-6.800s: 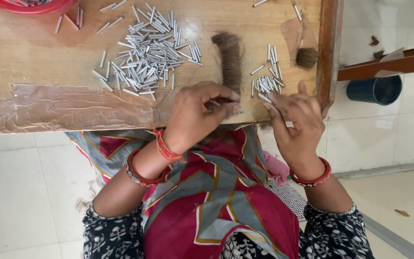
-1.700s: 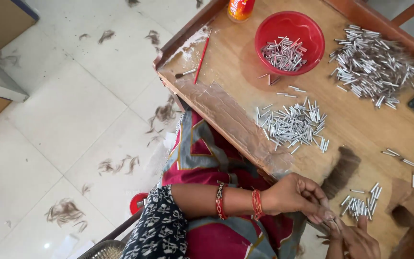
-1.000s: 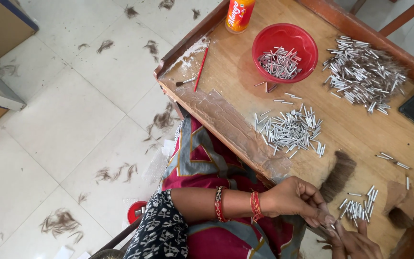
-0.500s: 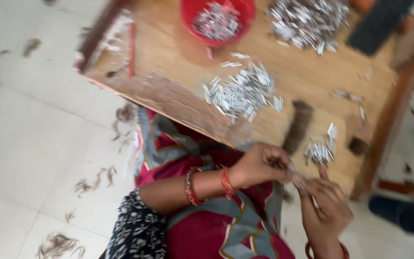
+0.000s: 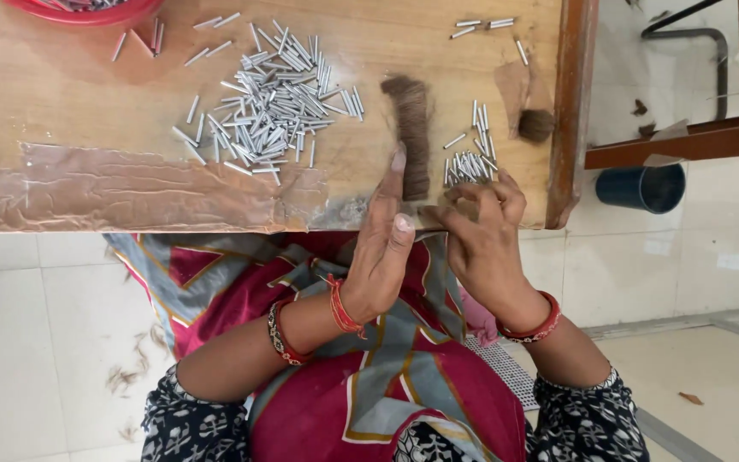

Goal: Assembling brushes by inserting bundles of hair bristles into small metal tubes on a workbench.

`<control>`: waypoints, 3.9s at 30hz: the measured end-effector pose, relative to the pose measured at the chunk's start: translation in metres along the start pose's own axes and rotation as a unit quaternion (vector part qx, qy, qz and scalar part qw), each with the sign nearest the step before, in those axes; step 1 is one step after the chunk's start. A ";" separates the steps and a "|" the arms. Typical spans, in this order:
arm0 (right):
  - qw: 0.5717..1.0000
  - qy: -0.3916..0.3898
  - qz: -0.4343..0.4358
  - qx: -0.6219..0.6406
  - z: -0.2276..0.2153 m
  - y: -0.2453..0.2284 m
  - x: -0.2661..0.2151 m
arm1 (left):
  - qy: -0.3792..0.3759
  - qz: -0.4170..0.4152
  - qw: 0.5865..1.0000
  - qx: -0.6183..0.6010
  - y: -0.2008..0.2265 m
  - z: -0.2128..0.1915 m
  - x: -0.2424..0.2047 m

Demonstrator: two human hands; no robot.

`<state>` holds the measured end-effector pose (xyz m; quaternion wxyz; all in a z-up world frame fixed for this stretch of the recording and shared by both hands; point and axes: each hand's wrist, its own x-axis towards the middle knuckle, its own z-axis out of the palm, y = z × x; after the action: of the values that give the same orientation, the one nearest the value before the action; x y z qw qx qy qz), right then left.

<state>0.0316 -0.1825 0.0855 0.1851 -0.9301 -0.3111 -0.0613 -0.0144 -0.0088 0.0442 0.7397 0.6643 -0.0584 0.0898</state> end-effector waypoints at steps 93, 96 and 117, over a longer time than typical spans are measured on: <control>0.972 0.020 -0.054 0.229 -0.016 -0.016 -0.007 | -0.178 -0.182 0.967 -0.017 0.034 -0.046 0.018; 0.972 0.032 -0.072 0.220 -0.017 -0.019 -0.008 | -0.187 -0.193 0.962 -0.038 0.030 -0.046 0.017; 0.973 0.105 -0.070 0.194 -0.017 -0.023 -0.004 | -0.034 0.048 0.858 0.511 0.040 -0.085 0.060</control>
<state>0.0147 -0.1741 0.1074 0.3885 -0.8410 -0.3601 -0.1098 0.0326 0.0826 0.0865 0.2886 0.9480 -0.0608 0.1195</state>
